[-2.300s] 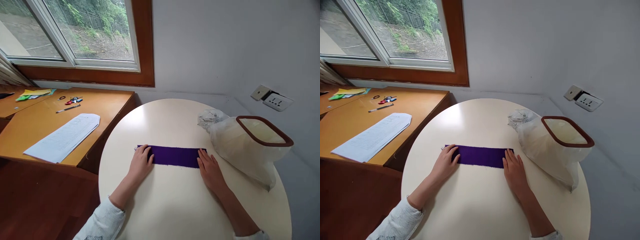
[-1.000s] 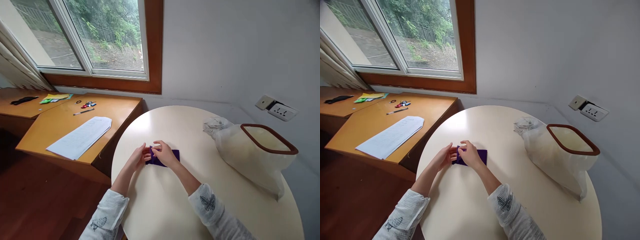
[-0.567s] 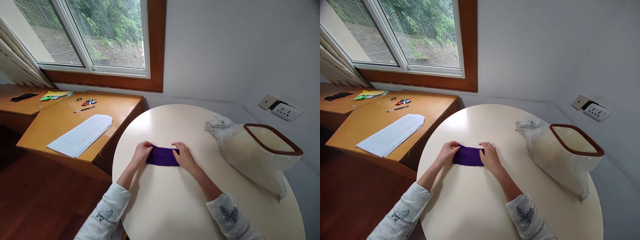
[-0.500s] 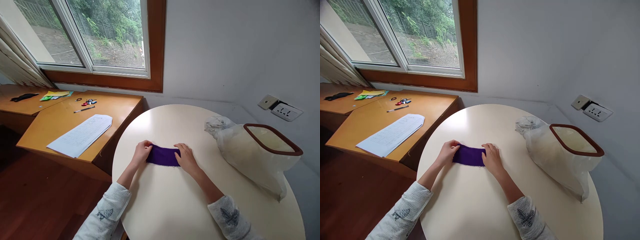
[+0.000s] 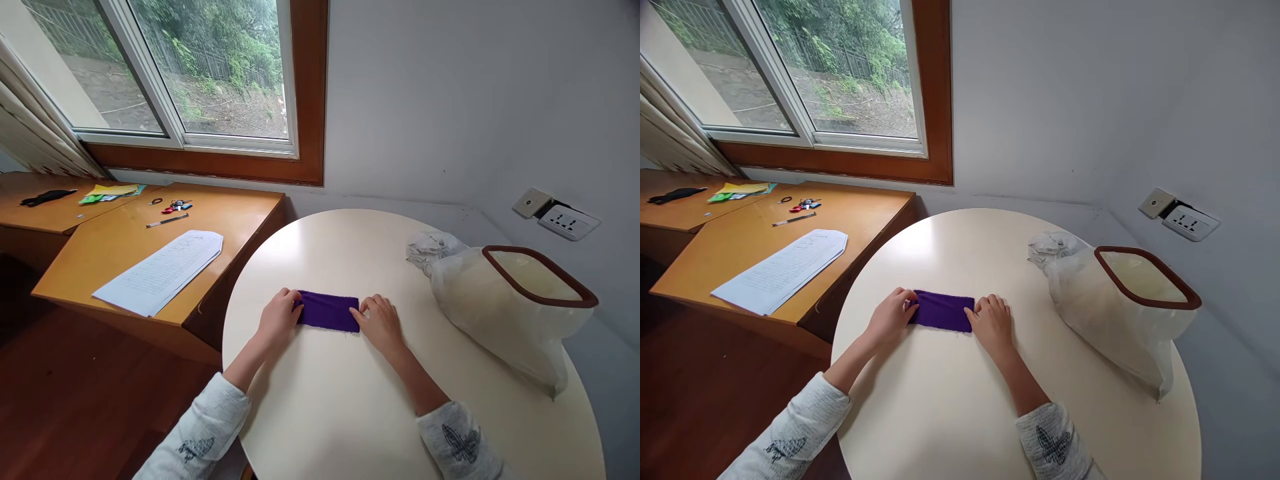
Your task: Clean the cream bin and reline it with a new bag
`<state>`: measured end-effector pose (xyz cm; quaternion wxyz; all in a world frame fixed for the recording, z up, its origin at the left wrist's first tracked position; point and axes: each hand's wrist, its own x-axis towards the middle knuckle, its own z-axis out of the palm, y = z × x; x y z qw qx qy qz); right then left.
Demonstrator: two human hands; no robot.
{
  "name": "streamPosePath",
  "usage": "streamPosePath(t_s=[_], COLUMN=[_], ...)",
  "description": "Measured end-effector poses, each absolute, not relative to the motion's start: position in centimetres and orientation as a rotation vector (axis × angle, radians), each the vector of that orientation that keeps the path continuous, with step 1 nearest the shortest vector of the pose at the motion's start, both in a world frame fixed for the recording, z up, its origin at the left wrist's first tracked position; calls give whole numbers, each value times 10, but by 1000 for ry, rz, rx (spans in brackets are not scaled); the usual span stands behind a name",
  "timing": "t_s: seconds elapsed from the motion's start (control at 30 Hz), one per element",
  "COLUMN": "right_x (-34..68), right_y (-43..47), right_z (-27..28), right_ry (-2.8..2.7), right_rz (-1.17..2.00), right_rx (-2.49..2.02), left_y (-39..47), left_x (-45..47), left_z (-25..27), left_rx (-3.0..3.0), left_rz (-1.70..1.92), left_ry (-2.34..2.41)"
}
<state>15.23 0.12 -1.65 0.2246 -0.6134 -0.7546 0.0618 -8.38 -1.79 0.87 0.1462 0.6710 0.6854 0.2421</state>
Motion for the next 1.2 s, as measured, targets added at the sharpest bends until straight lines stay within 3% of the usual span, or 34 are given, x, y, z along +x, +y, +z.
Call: streamPosePath(t_s=[0.4, 0.63, 0.93, 1.2], right_x=[213, 265, 190, 155], right_y=[5, -1, 2, -7], right_z=[-9, -7, 14, 4], right_ry=[-1712, -1418, -1610, -1805], right_rz=[739, 883, 821, 948], right_rx=[-1606, -1637, -1538, -1537], left_y=[-47, -47, -47, -45], left_x=[-37, -9, -21, -22], left_z=[8, 10, 0, 2], left_rx=[2324, 2063, 1961, 1929], left_rz=[438, 684, 895, 921], left_ry=[1768, 1624, 1601, 1590])
